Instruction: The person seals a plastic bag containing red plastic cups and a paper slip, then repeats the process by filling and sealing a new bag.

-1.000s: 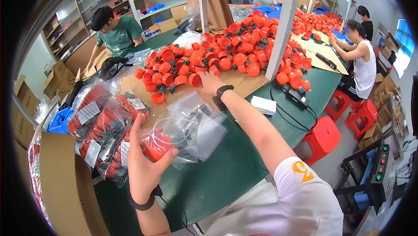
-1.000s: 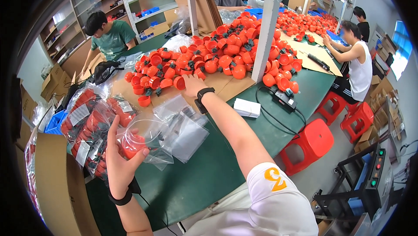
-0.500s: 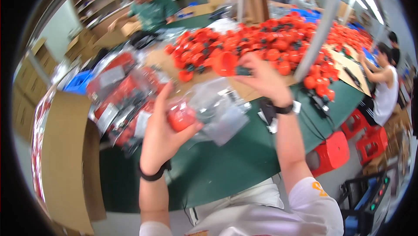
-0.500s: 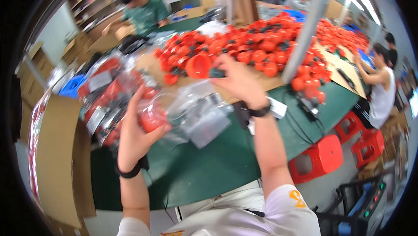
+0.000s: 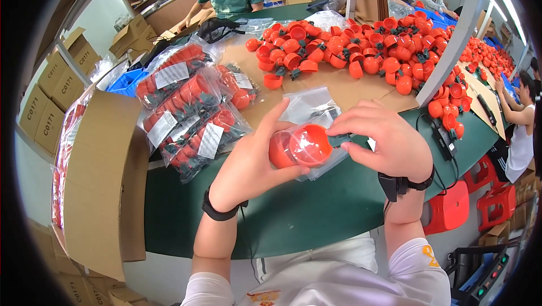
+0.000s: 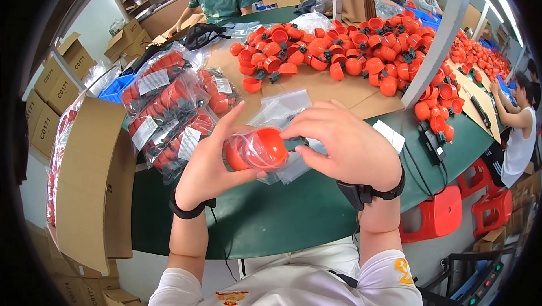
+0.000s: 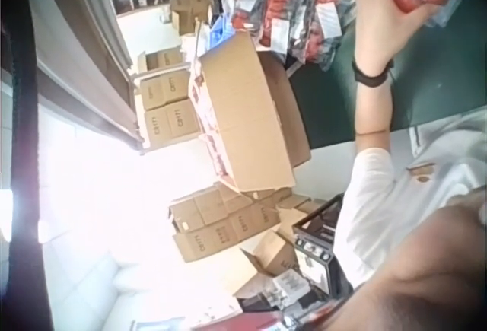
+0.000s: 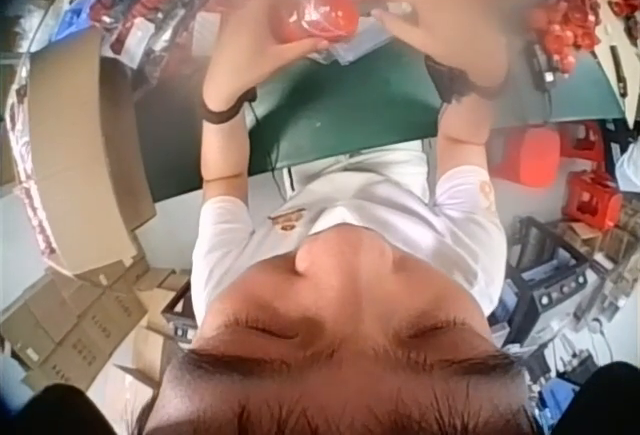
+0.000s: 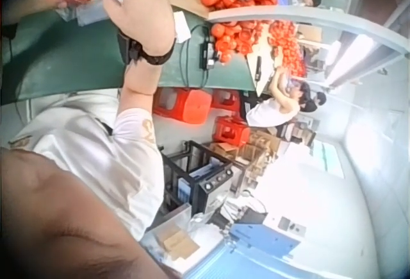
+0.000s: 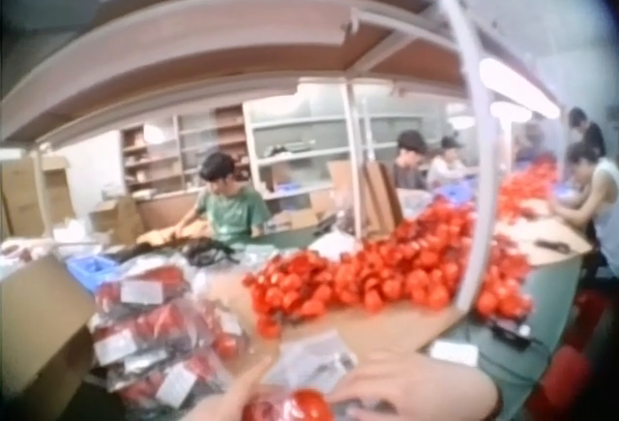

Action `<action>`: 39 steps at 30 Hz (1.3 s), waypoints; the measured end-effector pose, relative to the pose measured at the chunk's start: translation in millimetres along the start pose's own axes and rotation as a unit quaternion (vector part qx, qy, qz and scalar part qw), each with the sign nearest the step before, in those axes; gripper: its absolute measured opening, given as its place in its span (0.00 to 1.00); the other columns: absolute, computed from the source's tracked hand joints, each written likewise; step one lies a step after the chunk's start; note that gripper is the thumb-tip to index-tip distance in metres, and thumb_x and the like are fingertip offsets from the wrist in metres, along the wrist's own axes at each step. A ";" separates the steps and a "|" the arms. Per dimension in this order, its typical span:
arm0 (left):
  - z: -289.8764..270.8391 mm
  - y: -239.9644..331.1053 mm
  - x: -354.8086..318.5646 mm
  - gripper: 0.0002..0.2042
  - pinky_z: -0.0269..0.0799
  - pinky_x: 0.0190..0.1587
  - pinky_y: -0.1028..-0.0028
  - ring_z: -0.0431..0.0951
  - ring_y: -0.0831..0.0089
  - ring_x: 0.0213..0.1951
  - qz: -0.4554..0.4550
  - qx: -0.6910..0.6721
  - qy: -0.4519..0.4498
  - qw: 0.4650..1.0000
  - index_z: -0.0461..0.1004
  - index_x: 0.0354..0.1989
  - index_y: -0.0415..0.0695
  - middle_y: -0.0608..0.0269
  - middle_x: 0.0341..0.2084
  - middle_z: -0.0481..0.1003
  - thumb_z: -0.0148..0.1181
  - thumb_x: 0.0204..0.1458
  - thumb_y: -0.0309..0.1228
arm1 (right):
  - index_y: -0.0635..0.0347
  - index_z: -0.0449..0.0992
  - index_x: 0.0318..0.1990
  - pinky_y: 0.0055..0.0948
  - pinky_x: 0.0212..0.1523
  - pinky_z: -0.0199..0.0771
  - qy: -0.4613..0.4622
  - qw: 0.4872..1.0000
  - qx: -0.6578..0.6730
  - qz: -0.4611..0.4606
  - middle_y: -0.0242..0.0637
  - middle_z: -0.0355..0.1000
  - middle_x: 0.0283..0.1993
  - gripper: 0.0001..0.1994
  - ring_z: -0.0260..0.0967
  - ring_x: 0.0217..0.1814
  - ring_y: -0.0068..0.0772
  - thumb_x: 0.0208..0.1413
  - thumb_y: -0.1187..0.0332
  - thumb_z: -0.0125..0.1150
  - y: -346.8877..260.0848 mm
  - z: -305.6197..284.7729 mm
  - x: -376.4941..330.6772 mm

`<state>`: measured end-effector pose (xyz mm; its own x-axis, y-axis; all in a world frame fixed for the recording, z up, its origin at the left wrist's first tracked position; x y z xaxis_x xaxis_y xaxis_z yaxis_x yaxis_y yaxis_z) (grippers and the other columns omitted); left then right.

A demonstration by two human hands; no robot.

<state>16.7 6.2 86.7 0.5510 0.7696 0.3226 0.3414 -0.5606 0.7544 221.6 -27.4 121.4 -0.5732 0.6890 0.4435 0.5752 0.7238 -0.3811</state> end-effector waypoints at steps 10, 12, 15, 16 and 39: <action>2.3 -0.7 0.2 0.52 0.73 0.59 0.65 0.79 0.63 0.54 -0.017 -0.034 0.053 0.998 0.55 0.73 0.41 0.49 0.54 0.77 0.82 0.38 0.31 | 0.59 0.83 0.45 0.36 0.50 0.74 -0.018 0.965 0.191 0.180 0.36 0.81 0.44 0.11 0.75 0.48 0.41 0.55 0.67 0.67 16.4 5.7 11.7; 3.0 -0.1 0.2 0.52 0.73 0.59 0.65 0.79 0.64 0.54 -0.020 -0.035 0.046 0.998 0.55 0.73 0.41 0.49 0.54 0.77 0.82 0.38 0.30 | 0.59 0.84 0.42 0.36 0.52 0.72 -0.055 0.986 0.074 0.136 0.35 0.81 0.44 0.09 0.72 0.49 0.39 0.56 0.67 0.66 16.4 7.5 10.9; 4.8 -1.9 1.6 0.52 0.74 0.58 0.65 0.80 0.64 0.54 -0.031 -0.037 0.041 0.998 0.55 0.73 0.41 0.49 0.54 0.77 0.82 0.38 0.30 | 0.59 0.84 0.40 0.36 0.53 0.70 -0.038 0.993 0.085 0.065 0.33 0.81 0.42 0.10 0.71 0.49 0.38 0.57 0.63 0.66 27.1 16.2 11.5; 4.7 -3.2 1.4 0.52 0.74 0.58 0.65 0.80 0.64 0.53 -0.039 -0.037 0.043 0.998 0.55 0.73 0.41 0.49 0.53 0.77 0.82 0.38 0.30 | 0.59 0.84 0.40 0.36 0.53 0.70 -0.038 0.993 0.087 0.065 0.33 0.81 0.42 0.10 0.71 0.49 0.38 0.57 0.63 0.66 29.5 18.1 12.6; 0.7 3.3 -0.5 0.52 0.75 0.56 0.61 0.80 0.50 0.54 0.009 0.024 0.056 0.998 0.51 0.73 0.34 0.42 0.53 0.76 0.80 0.43 0.35 | 0.66 0.80 0.54 0.36 0.59 0.66 -0.081 0.946 0.314 0.030 0.40 0.80 0.50 0.20 0.70 0.53 0.36 0.53 0.70 0.70 17.0 39.8 24.5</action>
<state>18.2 3.8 88.6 0.4693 0.7876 0.3993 0.3699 -0.5859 0.7210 194.1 3.3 93.4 -0.6609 0.6900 0.2952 0.1790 0.5269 -0.8309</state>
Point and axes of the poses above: each hand's wrist, its own x-axis towards the middle knuckle, its own z-axis out of the palm, y = z × x, the point moved 6 cm from there along x, towards the middle knuckle
